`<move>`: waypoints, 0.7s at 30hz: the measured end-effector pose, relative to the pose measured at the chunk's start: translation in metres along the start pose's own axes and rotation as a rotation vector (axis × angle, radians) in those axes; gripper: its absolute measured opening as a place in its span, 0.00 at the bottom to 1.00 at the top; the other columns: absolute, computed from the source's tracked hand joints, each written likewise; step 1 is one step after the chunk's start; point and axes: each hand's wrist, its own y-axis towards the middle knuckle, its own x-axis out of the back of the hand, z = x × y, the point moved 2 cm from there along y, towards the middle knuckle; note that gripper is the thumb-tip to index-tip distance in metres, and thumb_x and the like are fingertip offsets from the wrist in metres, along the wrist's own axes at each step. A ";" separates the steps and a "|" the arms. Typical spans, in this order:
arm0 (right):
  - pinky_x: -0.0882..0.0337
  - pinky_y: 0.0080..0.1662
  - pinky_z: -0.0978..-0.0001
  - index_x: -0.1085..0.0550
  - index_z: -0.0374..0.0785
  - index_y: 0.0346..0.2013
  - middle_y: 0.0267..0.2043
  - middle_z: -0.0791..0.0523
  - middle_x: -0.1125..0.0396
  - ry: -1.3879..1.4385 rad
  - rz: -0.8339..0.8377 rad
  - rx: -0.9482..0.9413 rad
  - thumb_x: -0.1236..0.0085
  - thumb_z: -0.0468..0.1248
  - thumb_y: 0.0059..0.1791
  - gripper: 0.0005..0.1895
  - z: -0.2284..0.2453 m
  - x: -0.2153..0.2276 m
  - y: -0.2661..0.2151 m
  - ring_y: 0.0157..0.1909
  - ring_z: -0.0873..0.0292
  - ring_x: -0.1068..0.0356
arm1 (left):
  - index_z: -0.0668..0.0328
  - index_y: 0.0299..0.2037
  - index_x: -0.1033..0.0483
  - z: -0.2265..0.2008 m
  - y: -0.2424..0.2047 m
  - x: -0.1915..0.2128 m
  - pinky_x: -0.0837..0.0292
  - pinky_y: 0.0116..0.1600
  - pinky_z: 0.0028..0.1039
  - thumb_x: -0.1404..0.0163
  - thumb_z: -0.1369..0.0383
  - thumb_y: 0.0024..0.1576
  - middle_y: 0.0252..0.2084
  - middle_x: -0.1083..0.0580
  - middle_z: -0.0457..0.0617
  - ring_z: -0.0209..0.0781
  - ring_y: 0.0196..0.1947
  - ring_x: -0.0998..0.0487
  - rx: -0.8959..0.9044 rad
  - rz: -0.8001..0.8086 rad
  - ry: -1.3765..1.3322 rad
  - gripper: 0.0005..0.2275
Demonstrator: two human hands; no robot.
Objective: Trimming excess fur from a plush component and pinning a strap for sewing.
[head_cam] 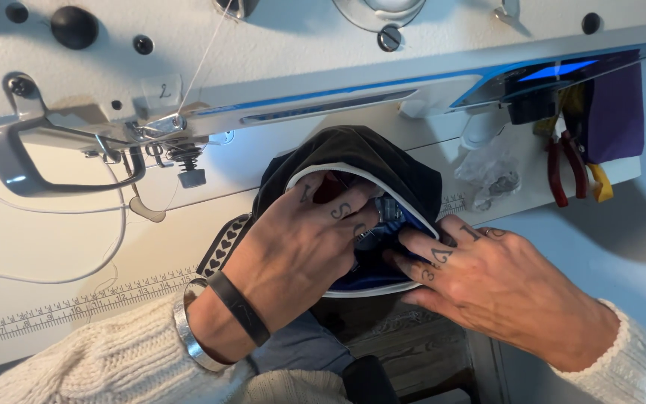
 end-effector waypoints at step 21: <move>0.29 0.42 0.60 0.21 0.47 0.46 0.49 0.59 0.35 -0.056 -0.141 0.131 0.42 0.50 0.48 0.16 0.007 -0.001 -0.005 0.41 0.55 0.33 | 0.52 0.28 0.16 0.006 -0.013 0.008 0.33 0.63 0.41 0.49 0.67 0.55 0.57 0.20 0.40 0.40 0.59 0.26 0.025 -0.063 -0.200 0.08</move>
